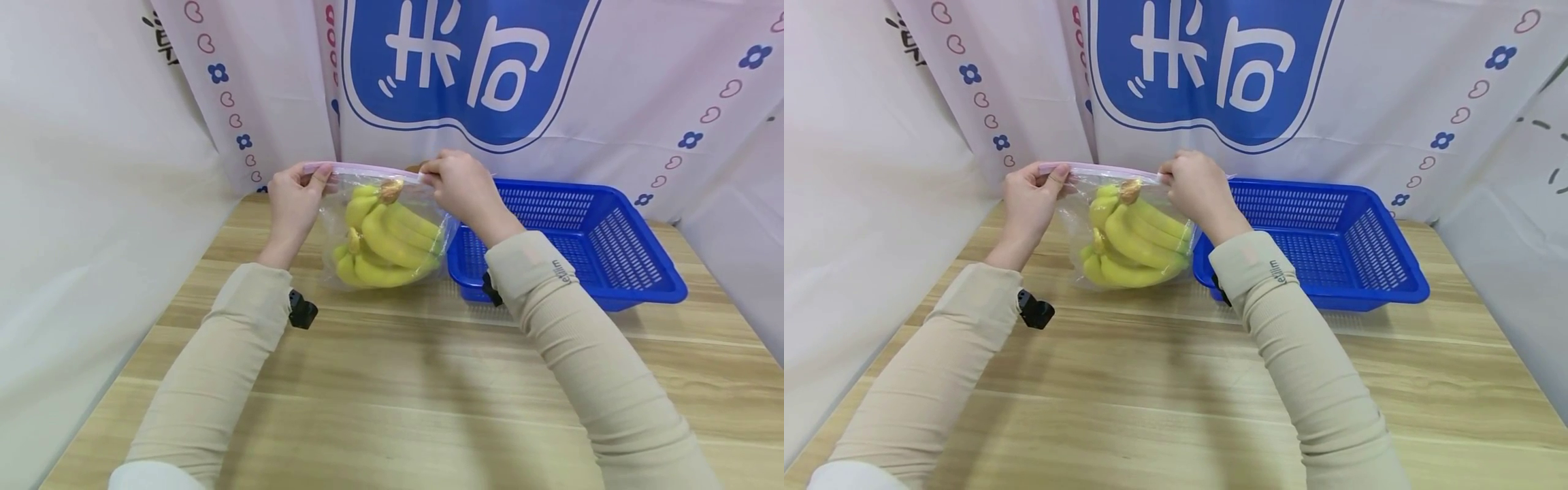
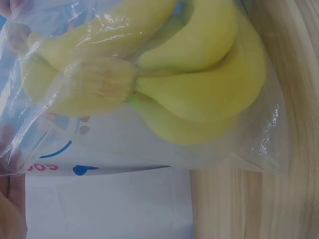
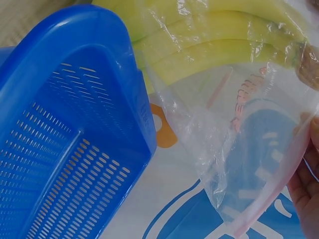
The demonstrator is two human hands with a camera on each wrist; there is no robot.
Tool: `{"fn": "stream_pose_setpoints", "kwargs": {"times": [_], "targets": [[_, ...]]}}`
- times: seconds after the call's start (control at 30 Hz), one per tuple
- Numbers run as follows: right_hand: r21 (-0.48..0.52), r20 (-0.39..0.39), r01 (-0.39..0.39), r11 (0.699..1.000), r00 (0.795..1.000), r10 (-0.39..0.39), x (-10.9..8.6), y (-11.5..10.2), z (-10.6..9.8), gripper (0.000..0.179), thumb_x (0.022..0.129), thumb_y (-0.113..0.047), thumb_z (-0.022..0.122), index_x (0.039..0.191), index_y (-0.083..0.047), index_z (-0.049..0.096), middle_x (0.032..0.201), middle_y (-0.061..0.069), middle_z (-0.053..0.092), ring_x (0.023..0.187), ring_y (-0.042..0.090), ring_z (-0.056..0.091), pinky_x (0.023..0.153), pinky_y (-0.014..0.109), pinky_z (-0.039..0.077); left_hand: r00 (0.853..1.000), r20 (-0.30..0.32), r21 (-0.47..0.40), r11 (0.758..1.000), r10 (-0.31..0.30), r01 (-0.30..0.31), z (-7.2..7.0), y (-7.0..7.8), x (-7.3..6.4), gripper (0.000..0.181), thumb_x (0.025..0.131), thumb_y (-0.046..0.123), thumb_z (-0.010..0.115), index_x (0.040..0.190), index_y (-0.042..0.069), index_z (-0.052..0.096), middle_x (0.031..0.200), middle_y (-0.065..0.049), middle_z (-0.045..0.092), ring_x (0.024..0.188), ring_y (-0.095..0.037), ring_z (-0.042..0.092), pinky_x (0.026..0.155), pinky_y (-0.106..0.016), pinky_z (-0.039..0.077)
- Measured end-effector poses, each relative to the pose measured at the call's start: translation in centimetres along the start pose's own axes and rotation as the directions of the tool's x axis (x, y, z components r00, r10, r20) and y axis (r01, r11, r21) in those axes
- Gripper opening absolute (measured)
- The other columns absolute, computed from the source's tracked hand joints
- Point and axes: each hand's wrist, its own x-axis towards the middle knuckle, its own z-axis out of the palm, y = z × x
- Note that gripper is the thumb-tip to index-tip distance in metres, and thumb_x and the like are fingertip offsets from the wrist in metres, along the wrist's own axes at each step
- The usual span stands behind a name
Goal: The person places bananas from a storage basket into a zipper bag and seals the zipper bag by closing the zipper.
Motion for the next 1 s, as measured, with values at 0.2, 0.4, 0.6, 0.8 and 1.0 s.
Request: {"fn": "stream_pose_setpoints", "kwargs": {"times": [0.2, 0.4, 0.6, 0.8, 1.0], "targets": [[0.002, 0.020, -0.008, 1.000, 1.000, 0.008, 0.03, 0.03, -0.08, 0.026, 0.096, -0.018, 0.056, 0.112, -0.005, 0.070, 0.105, 0.013, 0.067, 0.098, 0.029, 0.058, 0.092, 0.042, 0.050, 1.000, -0.001, 0.022, 1.000, 0.007, -0.007, -0.01, -0.02, 0.02, 0.032, 0.094, 0.027, 0.058, 0.110, 0.000, 0.067, 0.104, -0.018, 0.071, 0.063, 0.009, 0.060, 0.069, -0.012, 0.053], [-0.006, 0.025, -0.003, 1.000, 1.000, 0.004, -0.01, 0.06, -0.14, 0.026, 0.096, -0.018, 0.055, 0.111, -0.004, 0.070, 0.104, 0.013, 0.067, 0.098, 0.029, 0.057, 0.092, 0.042, 0.049, 1.000, 0.005, 0.042, 0.999, 0.000, 0.000, -0.08, 0.09, 0.03, 0.034, 0.094, 0.028, 0.057, 0.111, 0.001, 0.067, 0.105, -0.019, 0.071, 0.064, 0.009, 0.060, 0.070, -0.011, 0.053], [-0.007, 0.025, -0.002, 1.000, 1.000, 0.002, -0.05, 0.18, -0.10, 0.025, 0.096, -0.018, 0.055, 0.110, -0.004, 0.070, 0.103, 0.013, 0.067, 0.098, 0.029, 0.057, 0.092, 0.042, 0.050, 1.000, 0.009, 0.040, 0.999, -0.006, 0.006, -0.12, 0.15, -0.02, 0.034, 0.094, 0.028, 0.057, 0.111, 0.000, 0.066, 0.106, -0.019, 0.071, 0.064, 0.009, 0.060, 0.069, -0.011, 0.053], [-0.001, 0.022, -0.002, 1.000, 1.000, 0.002, -0.14, 0.38, -0.09, 0.025, 0.096, -0.017, 0.056, 0.110, -0.003, 0.071, 0.102, 0.013, 0.066, 0.095, 0.028, 0.056, 0.089, 0.041, 0.051, 1.000, -0.013, 0.041, 0.999, 0.008, -0.008, 0.09, 0.17, 0.01, 0.030, 0.095, 0.024, 0.058, 0.110, 0.000, 0.067, 0.105, -0.021, 0.071, 0.060, 0.010, 0.058, 0.064, -0.009, 0.051], [0.005, 0.020, -0.004, 1.000, 1.000, 0.004, -0.24, 0.65, -0.10, 0.024, 0.095, -0.014, 0.056, 0.110, -0.003, 0.071, 0.102, 0.014, 0.066, 0.095, 0.028, 0.056, 0.090, 0.041, 0.050, 1.000, -0.030, 0.031, 1.000, 0.008, -0.007, 0.12, 0.15, 0.05, 0.029, 0.094, 0.022, 0.058, 0.109, -0.001, 0.067, 0.104, -0.021, 0.071, 0.058, 0.010, 0.058, 0.063, -0.010, 0.051]]}}
